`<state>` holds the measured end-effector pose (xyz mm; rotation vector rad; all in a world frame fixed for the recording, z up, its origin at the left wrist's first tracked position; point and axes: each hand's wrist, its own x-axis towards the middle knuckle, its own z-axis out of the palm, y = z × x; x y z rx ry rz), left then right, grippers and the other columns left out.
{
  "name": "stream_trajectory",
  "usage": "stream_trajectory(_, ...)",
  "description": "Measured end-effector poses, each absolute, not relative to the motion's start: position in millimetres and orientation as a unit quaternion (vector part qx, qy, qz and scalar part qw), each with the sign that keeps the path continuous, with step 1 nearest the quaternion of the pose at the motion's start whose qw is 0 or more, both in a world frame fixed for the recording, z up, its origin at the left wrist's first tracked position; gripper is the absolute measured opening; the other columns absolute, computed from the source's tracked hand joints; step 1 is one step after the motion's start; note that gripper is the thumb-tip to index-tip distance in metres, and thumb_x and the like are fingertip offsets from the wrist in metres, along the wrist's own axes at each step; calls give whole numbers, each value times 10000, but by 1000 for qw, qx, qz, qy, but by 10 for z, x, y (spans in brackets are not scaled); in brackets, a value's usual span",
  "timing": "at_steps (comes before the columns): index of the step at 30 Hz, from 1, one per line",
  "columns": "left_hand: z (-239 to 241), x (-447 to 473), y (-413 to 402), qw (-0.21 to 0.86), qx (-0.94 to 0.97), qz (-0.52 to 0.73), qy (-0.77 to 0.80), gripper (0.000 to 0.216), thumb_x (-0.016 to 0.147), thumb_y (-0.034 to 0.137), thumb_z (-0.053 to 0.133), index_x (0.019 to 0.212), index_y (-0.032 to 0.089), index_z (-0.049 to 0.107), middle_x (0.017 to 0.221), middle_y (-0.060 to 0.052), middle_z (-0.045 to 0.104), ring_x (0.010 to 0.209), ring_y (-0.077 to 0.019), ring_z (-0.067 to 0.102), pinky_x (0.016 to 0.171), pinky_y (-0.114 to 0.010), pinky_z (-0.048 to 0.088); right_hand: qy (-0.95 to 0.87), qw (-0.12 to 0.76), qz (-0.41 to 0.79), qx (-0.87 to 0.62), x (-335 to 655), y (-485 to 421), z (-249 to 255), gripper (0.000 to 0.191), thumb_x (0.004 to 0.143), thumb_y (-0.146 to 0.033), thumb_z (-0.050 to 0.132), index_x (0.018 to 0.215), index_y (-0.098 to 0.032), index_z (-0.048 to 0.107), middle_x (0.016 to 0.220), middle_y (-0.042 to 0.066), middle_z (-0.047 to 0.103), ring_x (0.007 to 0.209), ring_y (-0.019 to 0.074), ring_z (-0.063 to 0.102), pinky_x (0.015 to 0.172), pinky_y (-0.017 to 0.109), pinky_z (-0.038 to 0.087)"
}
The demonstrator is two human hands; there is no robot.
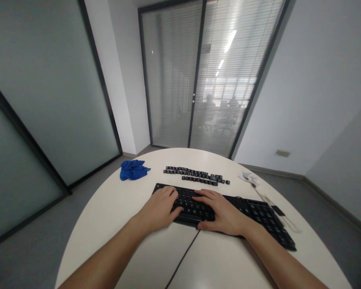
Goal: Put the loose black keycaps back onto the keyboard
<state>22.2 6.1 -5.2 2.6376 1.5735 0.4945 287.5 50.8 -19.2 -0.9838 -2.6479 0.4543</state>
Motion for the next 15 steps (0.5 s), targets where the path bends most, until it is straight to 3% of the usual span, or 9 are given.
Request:
stream_trajectory(3, -133, 108, 127, 25, 854, 201, 480, 275, 896, 399, 642, 1075, 194, 601, 1305, -106, 594, 1240, -292, 510, 1081, -449, 394, -918, 137, 152, -340, 2879, 502, -183, 853, 710, -723, 718, 1408, -258, 562, 1528, 122, 461, 1404, 356, 396, 1165, 547, 304)
stream_trajectory(5, -187, 44, 171, 33, 849, 212, 482, 378, 895, 411, 646, 1195, 193, 572, 1399, -119, 548, 1313, -302, 464, 1133, -477, 340, -918, 140, 153, -337, 2876, 497, -179, 787, 761, -697, 690, 1403, -258, 566, 1523, 120, 468, 1399, 348, 406, 1162, 546, 314)
stream_trajectory(9, -267, -11, 213, 49, 850, 211, 481, 467, 910, 440, 612, 1305, 202, 543, 1411, -121, 552, 1310, -307, 480, 1132, -494, 340, -914, 158, 153, -341, 2841, 494, -170, 532, 928, -577, 553, 1355, -264, 608, 1481, 99, 523, 1370, 304, 456, 1155, 519, 341)
stream_trajectory(15, -295, -23, 208, 50, 847, 203, 489, 498, 923, 485, 580, 1337, 212, 532, 1437, -120, 535, 1344, -312, 452, 1173, -533, 251, -915, 165, 124, -347, 2679, 578, -75, 372, 958, -500, 537, 1185, -258, 704, 1273, 80, 676, 1173, 270, 606, 1057, 454, 441)
